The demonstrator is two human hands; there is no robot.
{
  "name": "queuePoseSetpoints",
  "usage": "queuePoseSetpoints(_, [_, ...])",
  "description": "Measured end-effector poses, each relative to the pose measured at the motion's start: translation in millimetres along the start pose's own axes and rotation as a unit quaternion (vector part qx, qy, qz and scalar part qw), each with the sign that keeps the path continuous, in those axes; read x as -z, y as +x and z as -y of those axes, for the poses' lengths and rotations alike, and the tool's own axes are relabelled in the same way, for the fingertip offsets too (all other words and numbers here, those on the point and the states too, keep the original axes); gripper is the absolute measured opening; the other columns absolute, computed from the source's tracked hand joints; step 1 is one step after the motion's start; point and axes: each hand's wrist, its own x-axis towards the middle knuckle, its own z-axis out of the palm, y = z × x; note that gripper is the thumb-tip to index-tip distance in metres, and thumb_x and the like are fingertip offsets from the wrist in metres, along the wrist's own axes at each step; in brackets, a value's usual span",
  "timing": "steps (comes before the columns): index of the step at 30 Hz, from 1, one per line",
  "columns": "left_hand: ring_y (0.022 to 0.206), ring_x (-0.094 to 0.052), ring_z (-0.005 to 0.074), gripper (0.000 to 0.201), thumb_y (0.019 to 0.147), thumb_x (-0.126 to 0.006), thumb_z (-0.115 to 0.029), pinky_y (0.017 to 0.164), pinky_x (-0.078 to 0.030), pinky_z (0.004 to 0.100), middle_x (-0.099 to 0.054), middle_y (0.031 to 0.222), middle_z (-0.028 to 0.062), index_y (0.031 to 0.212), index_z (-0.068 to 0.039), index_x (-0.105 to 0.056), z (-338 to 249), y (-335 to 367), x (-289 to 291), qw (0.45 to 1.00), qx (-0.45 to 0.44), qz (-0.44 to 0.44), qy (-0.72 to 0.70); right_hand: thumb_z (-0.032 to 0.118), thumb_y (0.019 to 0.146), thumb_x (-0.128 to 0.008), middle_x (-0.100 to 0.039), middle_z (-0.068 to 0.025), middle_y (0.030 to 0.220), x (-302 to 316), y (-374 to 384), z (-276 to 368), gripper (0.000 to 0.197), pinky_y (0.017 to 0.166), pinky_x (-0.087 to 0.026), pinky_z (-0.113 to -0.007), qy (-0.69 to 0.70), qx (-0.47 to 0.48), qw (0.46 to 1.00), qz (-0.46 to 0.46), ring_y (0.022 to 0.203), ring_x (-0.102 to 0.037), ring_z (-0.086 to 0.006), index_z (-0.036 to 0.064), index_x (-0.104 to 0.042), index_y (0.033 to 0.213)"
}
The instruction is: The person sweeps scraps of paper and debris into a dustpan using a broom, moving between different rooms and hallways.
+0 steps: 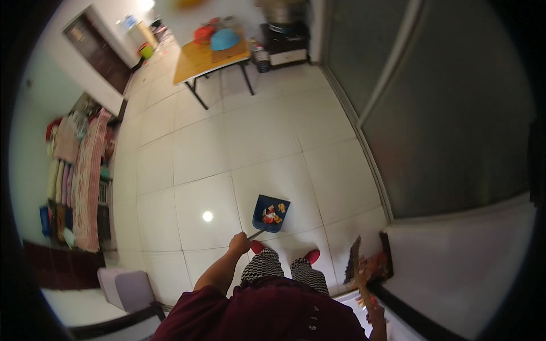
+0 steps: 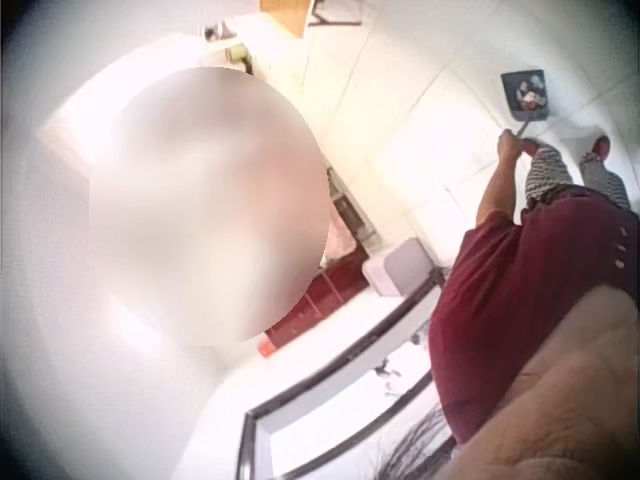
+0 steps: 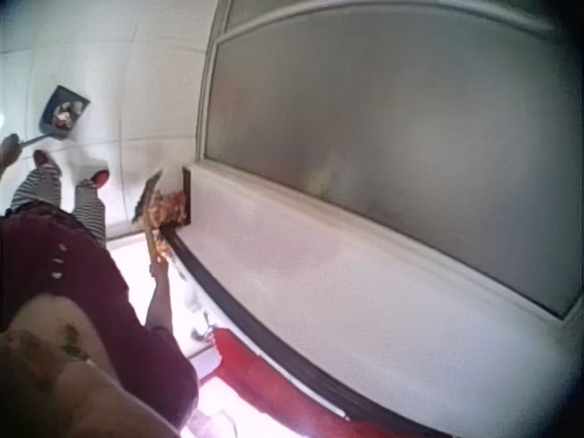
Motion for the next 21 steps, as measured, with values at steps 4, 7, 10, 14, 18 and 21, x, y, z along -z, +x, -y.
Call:
queuePoseSetpoints(4, [0.084, -0.058, 0.0381, 0.021, 0.071, -0.056, -0.018, 0.074, -0.046, 0.0452, -0.06, 0.085, 0.0227, 0.081, -0.001, -0.06, 53, -18, 7, 0.997, 0.001, -0.032, -0.068, 0.025, 0.082, -0.055, -0.049, -0.0042, 0.05, -13, -1, 30, 0.029, 0.032, -0.034, -0.028, -0.104, 0.029, 0.994, -0.006, 0.036, -0.046, -0.014, 0.004, -0.055, 0.102])
queuePoseSetpoints(7, [0.092, -0.057, 0.0356, 0.032, 0.071, -0.059, -0.025, 0.08, -0.046, 0.0421, -0.06, 0.096, 0.0221, 0.091, 0.0, -0.058, 92, -34, 19, 0.993, 0.041, 0.013, -0.11, 0.024, 0.082, -0.055, -0.05, -0.0048, 0.051, -24, 3, 68, 0.029, 0.033, -0.035, -0.029, -0.184, 0.051, 0.982, -0.016, 0.038, -0.047, -0.0151, 0.0036, -0.055, 0.102])
queuePoseSetpoints(10, [0.093, -0.057, 0.0348, 0.034, 0.07, -0.061, -0.023, 0.08, -0.045, 0.0412, -0.059, 0.096, 0.0222, 0.093, 0.001, -0.059, 144, -51, 19, 0.982, 0.054, -0.014, -0.179, 0.024, 0.083, -0.054, -0.051, -0.0054, 0.052, -39, 11, 120, 0.028, 0.034, -0.035, -0.029, -0.258, 0.095, 0.961, -0.021, 0.039, -0.048, -0.0163, 0.0033, -0.056, 0.102])
queuePoseSetpoints(14, [0.085, -0.06, 0.033, 0.033, 0.068, -0.061, -0.022, 0.076, -0.047, 0.0391, -0.062, 0.087, 0.02, 0.092, 0.001, -0.06, 185, -64, 51, 0.958, 0.081, -0.044, -0.27, 0.024, 0.083, -0.054, -0.053, -0.0063, 0.054, -83, 27, 193, 0.028, 0.035, -0.036, -0.031, -0.336, 0.185, 0.923, -0.038, 0.04, -0.05, -0.0178, 0.0028, -0.056, 0.102])
queuePoseSetpoints(18, [0.067, -0.063, 0.0241, 0.03, 0.066, -0.062, -0.018, 0.063, -0.05, 0.0325, -0.064, 0.077, 0.0157, 0.09, 0.001, -0.06, 221, -56, 69, 0.9, 0.104, -0.076, -0.416, 0.02, 0.077, -0.057, -0.061, -0.0115, 0.074, -196, -56, 309, 0.029, 0.058, -0.045, -0.034, -0.41, 0.216, 0.886, -0.01, 0.066, -0.059, -0.0244, 0.0025, -0.058, 0.1])
queuePoseSetpoints(21, [0.053, -0.056, 0.0148, 0.022, 0.068, -0.063, -0.014, 0.047, -0.044, 0.0263, -0.061, 0.07, 0.01, 0.086, -0.001, -0.059, 223, -27, 108, 0.84, 0.122, -0.051, -0.527, 0.014, 0.075, -0.056, -0.062, -0.015, 0.079, -267, -37, 356, 0.031, 0.062, -0.048, -0.035, -0.424, 0.508, 0.75, -0.023, 0.071, -0.061, -0.0251, -0.0005, -0.057, 0.103])
